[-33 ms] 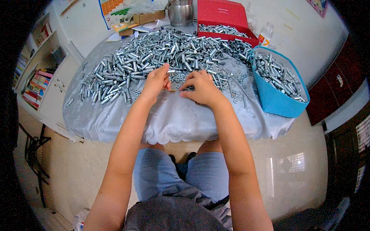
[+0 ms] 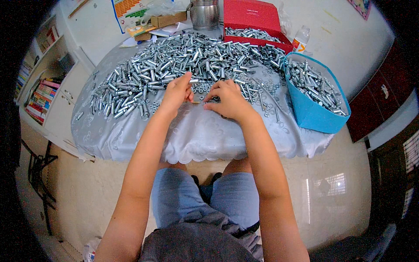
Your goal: The person repeatedly picks up bolts and washers from a large pile on a table, threads the washers onto the bolts, and places the assembled fasteners into a blue bin. The task continues throughout the clip with consistent hand movements and no tool use.
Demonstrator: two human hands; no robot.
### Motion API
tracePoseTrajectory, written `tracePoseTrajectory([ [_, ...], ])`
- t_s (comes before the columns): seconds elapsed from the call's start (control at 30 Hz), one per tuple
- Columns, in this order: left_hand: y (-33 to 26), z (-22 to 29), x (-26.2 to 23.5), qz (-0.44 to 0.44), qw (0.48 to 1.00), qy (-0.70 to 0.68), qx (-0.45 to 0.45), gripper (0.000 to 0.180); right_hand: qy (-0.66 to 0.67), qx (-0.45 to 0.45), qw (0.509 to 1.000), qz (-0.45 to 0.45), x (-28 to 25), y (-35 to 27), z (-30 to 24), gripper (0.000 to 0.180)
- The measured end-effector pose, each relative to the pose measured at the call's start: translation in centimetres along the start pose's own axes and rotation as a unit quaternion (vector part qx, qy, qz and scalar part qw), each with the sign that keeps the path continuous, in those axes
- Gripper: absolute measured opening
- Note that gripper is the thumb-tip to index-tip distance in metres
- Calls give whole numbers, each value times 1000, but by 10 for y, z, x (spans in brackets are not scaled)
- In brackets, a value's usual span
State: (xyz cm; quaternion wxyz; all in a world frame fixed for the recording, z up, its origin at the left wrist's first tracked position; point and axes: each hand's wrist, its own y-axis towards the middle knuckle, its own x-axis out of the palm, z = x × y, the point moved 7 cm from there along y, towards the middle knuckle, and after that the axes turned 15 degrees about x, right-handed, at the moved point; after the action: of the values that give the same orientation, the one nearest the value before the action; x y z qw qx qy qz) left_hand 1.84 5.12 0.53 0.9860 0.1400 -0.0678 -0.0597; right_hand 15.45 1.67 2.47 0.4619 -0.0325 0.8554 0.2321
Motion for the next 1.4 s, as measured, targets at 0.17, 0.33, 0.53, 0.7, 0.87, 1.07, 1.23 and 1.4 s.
tracePoseTrajectory([
  [0.17,2,-4,-2,6,1000,-1,-3,38,154,73,983,71,-16,9,8,18],
  [0.33,4,-10,-6,10,1000,-8,-9,38,335,141,930,49,-16,13,16,17],
  [0.53,1,-5,-1,3,1000,-1,-15,39,360,129,924,18,-13,12,11,19],
  [0.7,2,-9,-1,-14,1000,-1,-13,39,367,110,924,14,-11,13,10,19],
  [0.87,1,-8,1,-21,1000,-4,-21,39,341,115,933,-2,-10,13,10,20],
  [1.07,2,-9,3,-26,999,-7,-24,39,323,99,941,9,-14,12,7,19],
  [1.23,2,-12,3,-34,999,-2,-17,39,286,120,950,23,-10,12,11,17],
  [1.4,2,-5,8,-38,999,-8,11,40,312,148,939,1,-4,12,17,25],
])
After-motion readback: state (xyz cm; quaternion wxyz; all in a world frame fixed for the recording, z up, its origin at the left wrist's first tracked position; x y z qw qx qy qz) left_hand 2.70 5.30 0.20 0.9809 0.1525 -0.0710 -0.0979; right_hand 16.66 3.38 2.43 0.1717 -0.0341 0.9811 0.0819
